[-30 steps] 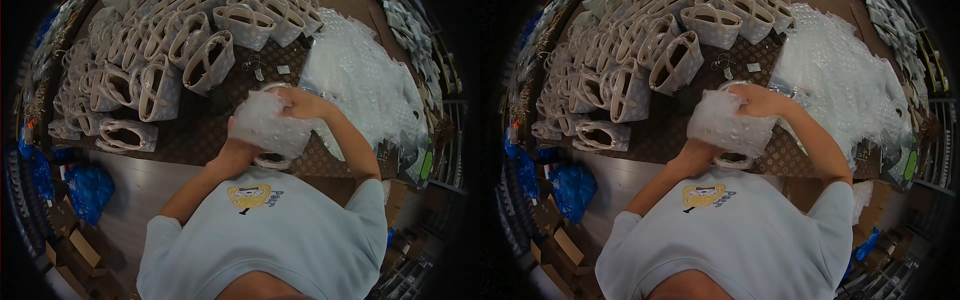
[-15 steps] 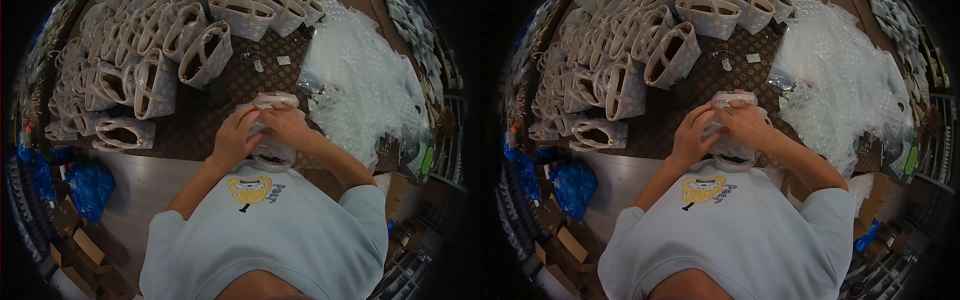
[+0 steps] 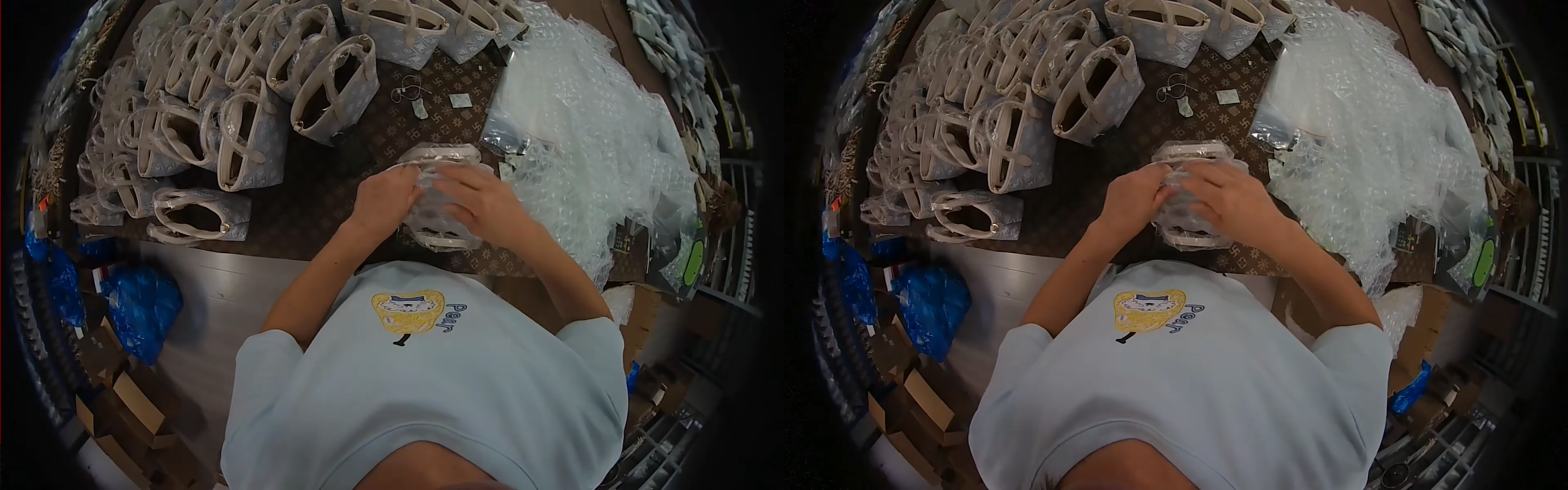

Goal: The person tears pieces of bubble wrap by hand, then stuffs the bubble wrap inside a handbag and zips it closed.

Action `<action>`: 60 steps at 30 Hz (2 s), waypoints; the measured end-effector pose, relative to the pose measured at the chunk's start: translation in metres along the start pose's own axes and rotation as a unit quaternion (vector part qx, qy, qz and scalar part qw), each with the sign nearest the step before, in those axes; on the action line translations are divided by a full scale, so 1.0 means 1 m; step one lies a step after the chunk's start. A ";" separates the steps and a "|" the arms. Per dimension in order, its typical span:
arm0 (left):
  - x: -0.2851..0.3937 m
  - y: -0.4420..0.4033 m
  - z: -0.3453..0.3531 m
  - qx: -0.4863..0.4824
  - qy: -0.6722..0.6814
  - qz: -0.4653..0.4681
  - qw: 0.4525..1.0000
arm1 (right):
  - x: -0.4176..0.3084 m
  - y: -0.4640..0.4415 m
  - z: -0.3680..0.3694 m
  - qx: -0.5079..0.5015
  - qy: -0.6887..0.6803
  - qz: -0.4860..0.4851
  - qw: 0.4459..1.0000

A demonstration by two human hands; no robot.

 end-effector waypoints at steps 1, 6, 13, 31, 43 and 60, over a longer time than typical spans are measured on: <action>0.001 -0.001 0.001 -0.027 -0.010 0.011 1.000 | 0.001 0.003 0.003 0.001 -0.001 0.003 1.000; 0.008 -0.009 0.002 -0.032 0.028 -0.024 0.999 | 0.048 0.026 0.058 -0.240 0.058 0.118 0.962; 0.014 0.016 0.011 -0.070 0.001 0.111 0.991 | 0.052 0.022 0.062 -0.249 0.007 0.173 0.953; 0.016 -0.002 0.002 0.047 0.012 0.138 0.989 | 0.041 0.011 0.057 -0.170 0.119 0.189 0.960; 0.008 0.014 0.027 -0.099 -0.013 0.064 0.993 | 0.020 0.022 0.058 -0.164 0.081 0.136 0.974; -0.022 -0.019 0.075 -0.454 -0.065 -0.107 0.882 | 0.056 0.015 0.088 -0.424 0.007 0.240 0.873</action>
Point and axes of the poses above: each hand's wrist, its own y-axis away from the middle knuckle, its own z-axis out of the palm, x = y × z, the point moved 3 cm from there along -y, towards the middle knuckle, and after that the axes turned 8 degrees about x, right-handed, at the moved point
